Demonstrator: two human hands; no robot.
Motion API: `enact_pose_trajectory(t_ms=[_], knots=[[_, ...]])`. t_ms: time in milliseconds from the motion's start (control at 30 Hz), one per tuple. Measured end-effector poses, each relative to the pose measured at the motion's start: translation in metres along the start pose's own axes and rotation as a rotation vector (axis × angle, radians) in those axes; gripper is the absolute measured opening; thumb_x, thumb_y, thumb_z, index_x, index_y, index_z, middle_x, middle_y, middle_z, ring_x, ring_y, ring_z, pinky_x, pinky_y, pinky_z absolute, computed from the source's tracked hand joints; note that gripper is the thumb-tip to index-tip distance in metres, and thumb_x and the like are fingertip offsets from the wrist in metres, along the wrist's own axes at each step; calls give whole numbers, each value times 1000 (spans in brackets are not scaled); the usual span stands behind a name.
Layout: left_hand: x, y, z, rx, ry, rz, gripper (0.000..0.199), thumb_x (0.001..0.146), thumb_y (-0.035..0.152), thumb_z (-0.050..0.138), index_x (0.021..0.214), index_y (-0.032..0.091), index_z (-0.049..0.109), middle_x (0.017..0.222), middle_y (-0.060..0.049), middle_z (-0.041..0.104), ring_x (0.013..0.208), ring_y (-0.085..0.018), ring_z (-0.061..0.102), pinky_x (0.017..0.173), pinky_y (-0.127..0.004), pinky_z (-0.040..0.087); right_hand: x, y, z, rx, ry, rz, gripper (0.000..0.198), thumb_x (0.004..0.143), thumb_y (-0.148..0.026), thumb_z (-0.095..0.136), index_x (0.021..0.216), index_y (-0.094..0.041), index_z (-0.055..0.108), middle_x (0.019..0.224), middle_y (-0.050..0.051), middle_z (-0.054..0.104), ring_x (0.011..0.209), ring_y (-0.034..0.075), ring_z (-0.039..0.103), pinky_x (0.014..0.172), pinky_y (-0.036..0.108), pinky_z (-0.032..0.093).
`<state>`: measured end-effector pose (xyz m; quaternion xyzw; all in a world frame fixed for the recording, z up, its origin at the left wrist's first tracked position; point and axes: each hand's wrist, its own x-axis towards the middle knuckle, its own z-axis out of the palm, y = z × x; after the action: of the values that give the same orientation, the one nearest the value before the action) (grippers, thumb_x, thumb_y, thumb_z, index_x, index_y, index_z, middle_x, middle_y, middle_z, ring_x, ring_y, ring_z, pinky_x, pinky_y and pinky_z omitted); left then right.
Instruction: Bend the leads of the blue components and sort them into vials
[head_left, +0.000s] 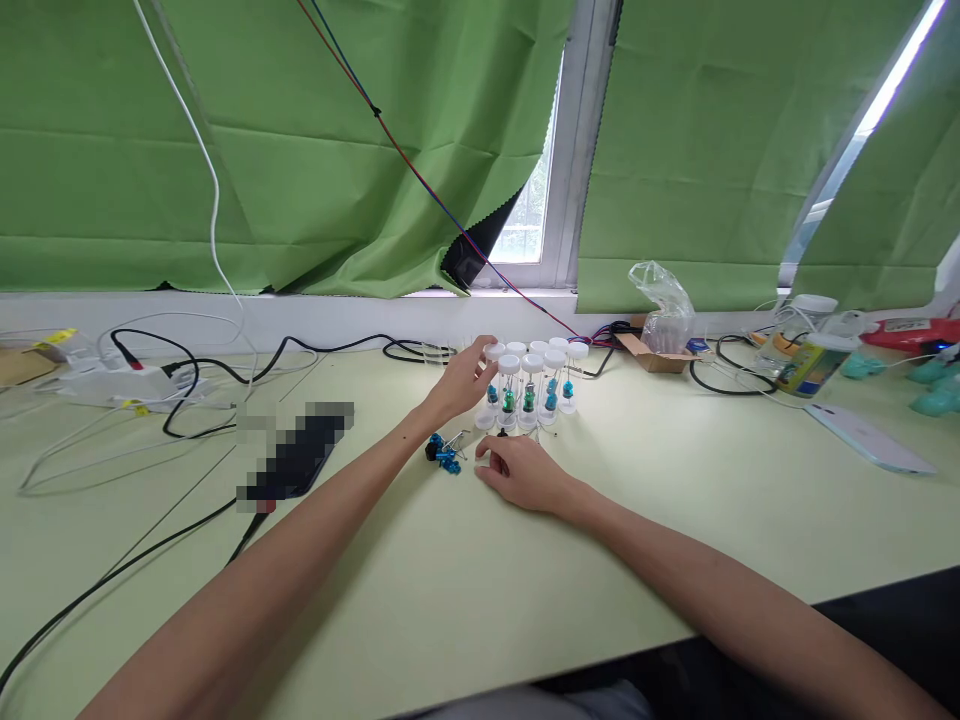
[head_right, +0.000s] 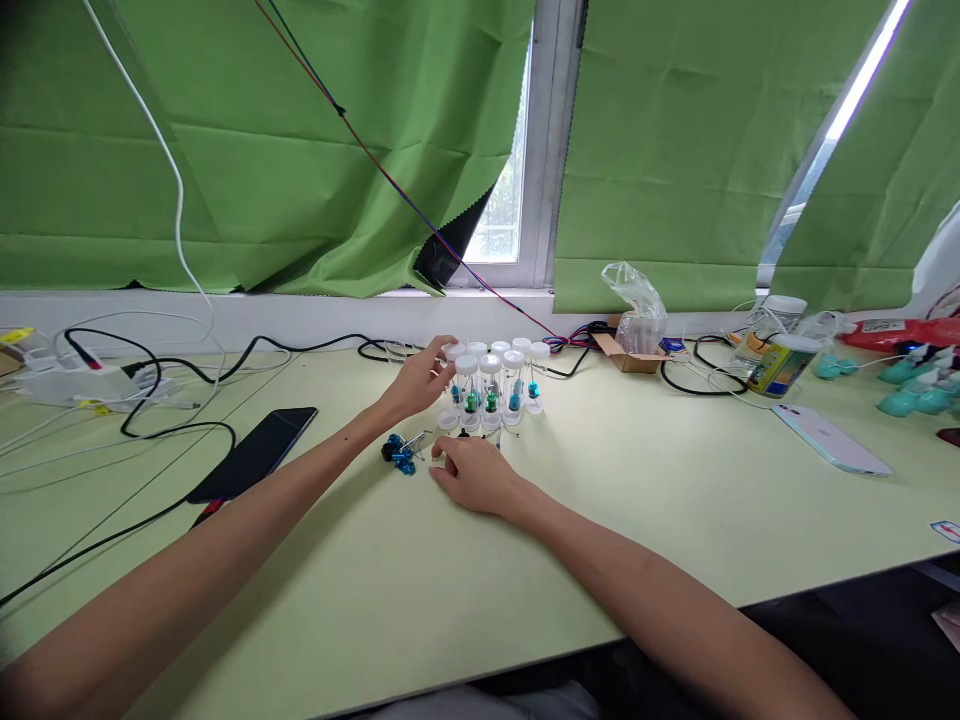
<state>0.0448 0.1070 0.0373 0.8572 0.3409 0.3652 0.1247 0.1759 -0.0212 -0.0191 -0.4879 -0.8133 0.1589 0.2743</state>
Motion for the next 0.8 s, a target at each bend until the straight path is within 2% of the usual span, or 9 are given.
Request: enact_pose_trajectory(t_ms=[133,233,333,400,500,567,667,800], knots=[[-1,1,-4,-62,-32,-28,40,94,42,43,131,26,47,97,-4,63,61,-12,61,64,-27,50,0,-1,-1,-3,-12,6,15,90,-23,58,104,-18,64,75,0,67,69,14,57,63,26,35],[-2,4,-9,-85,-57,-40,41,98,45,35,132,25,47,84,-1,64,59,-13,62,64,-26,50,0,-2,-2,1,-18,11,15,91,-23,58,104,-18,64,75,0,67,69,14,57,63,26,35],[1,5,-14,-17,-2,-31,39,101,41,28,128,23,50,74,1,62,57,-14,60,69,-29,50,0,-3,-3,-2,-25,16,16,90,-22,59,105,-18,64,75,0,67,69,15,57,63,26,35],[7,2,-19,60,81,-16,34,100,32,31,124,22,53,82,-2,66,59,-14,60,73,-30,49,-1,-3,-3,-2,-31,17,16,90,-22,59,105,-18,64,75,0,67,69,15,57,64,26,35],[24,-2,-25,157,149,64,30,92,15,40,114,17,60,103,-9,67,74,-16,63,80,-31,49,-1,-2,-4,2,-30,16,17,90,-22,58,106,-18,65,76,1,66,69,14,56,63,26,35],[38,-5,-28,220,86,128,29,88,11,44,107,16,64,111,-11,66,84,-19,64,85,-34,49,-1,-2,-4,6,-28,14,18,90,-22,58,106,-18,65,76,1,66,70,14,56,63,25,35],[59,-8,-25,322,-56,132,25,84,8,49,95,17,69,113,-11,66,98,-24,63,90,-39,48,-1,-1,-3,7,-24,4,18,90,-23,58,106,-18,64,75,0,66,70,14,56,63,25,34],[76,-15,-15,339,-100,117,21,78,7,53,81,18,71,100,-10,69,93,-24,63,88,-39,48,-1,0,-3,8,-21,-11,18,90,-22,58,106,-19,65,74,0,65,68,13,55,64,25,35]])
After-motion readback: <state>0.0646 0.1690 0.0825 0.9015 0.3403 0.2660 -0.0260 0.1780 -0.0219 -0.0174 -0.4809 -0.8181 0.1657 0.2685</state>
